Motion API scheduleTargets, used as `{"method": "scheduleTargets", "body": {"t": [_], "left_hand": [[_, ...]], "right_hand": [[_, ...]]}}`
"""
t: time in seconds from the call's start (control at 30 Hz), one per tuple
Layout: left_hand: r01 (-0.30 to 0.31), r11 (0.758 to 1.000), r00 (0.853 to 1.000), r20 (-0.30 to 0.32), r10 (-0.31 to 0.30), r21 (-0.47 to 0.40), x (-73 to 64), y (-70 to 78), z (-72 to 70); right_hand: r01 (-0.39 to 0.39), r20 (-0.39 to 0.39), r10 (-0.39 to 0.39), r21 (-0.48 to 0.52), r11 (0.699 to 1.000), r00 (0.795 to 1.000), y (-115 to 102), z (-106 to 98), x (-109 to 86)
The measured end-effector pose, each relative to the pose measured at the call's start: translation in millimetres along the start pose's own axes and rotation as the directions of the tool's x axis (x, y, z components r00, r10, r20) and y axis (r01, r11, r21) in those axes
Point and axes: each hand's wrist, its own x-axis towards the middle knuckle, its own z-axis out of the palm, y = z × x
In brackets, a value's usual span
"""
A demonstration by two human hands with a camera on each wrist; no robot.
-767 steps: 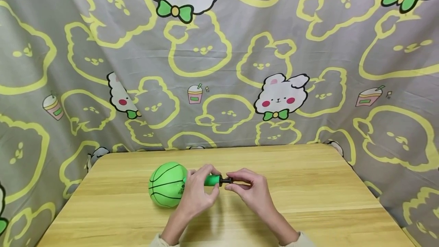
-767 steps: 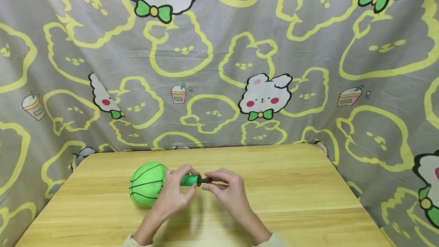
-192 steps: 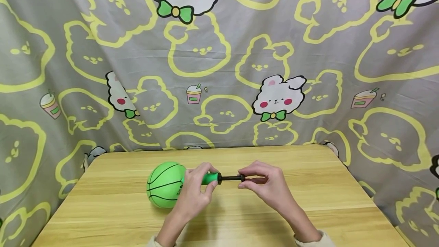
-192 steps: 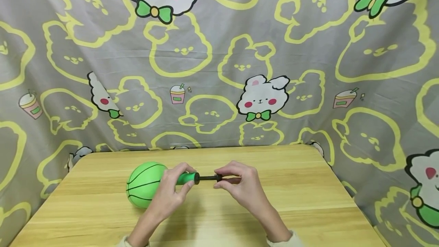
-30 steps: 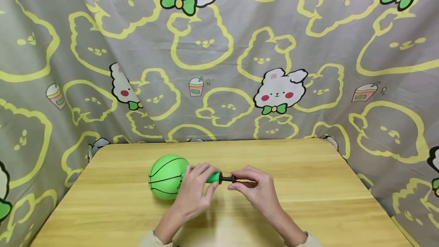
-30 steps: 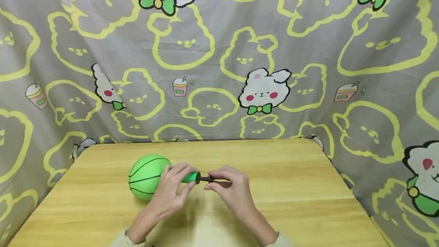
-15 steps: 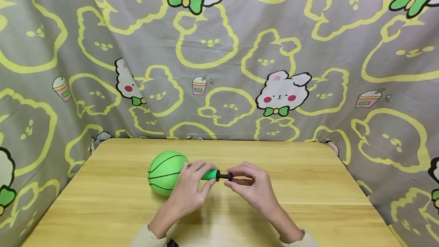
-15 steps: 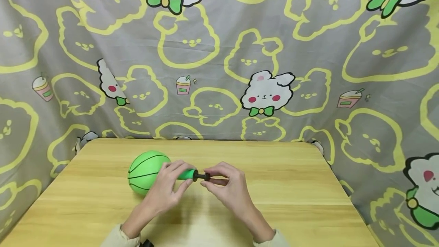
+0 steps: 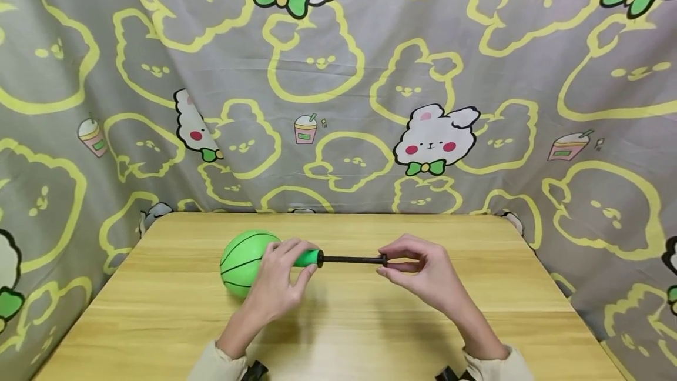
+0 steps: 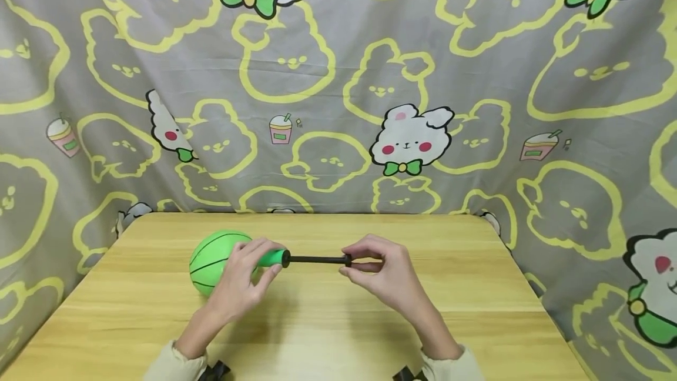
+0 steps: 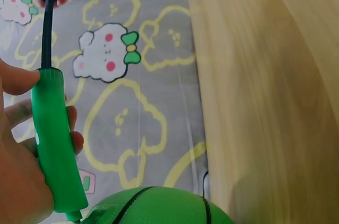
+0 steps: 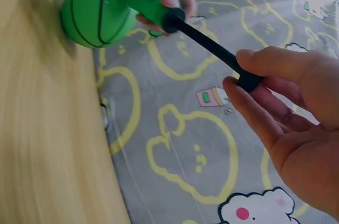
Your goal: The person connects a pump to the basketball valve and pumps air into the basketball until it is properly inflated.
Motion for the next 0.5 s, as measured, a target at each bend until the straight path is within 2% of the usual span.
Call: {"method": "scheduleTargets", "body": {"t": [0.23, 0.37, 0.5], "left_hand": [[0.009, 1.0, 1.0, 0.022, -0.009, -0.009, 1.0, 0.4, -8.7], [0.012, 1.0, 1.0, 0.019, -0.011, -0.026, 4.3, 3.5, -5.1], [0.004, 0.999, 1.0, -0.003, -0.004, -0.036, 2.0, 6.0, 2.6]], "right_hand": [[0.02, 0.048, -0.019, -0.003, 1.0, 0.999, -5.1, -5.8, 4.1], [0.032, 0.038, -0.031, -0.014, 0.999, 0.999, -8.2, -11.4, 4.7], [0.023, 0.023, -0.023, -0.024, 0.999, 0.999, -6.1, -13.2, -0.7]]}}
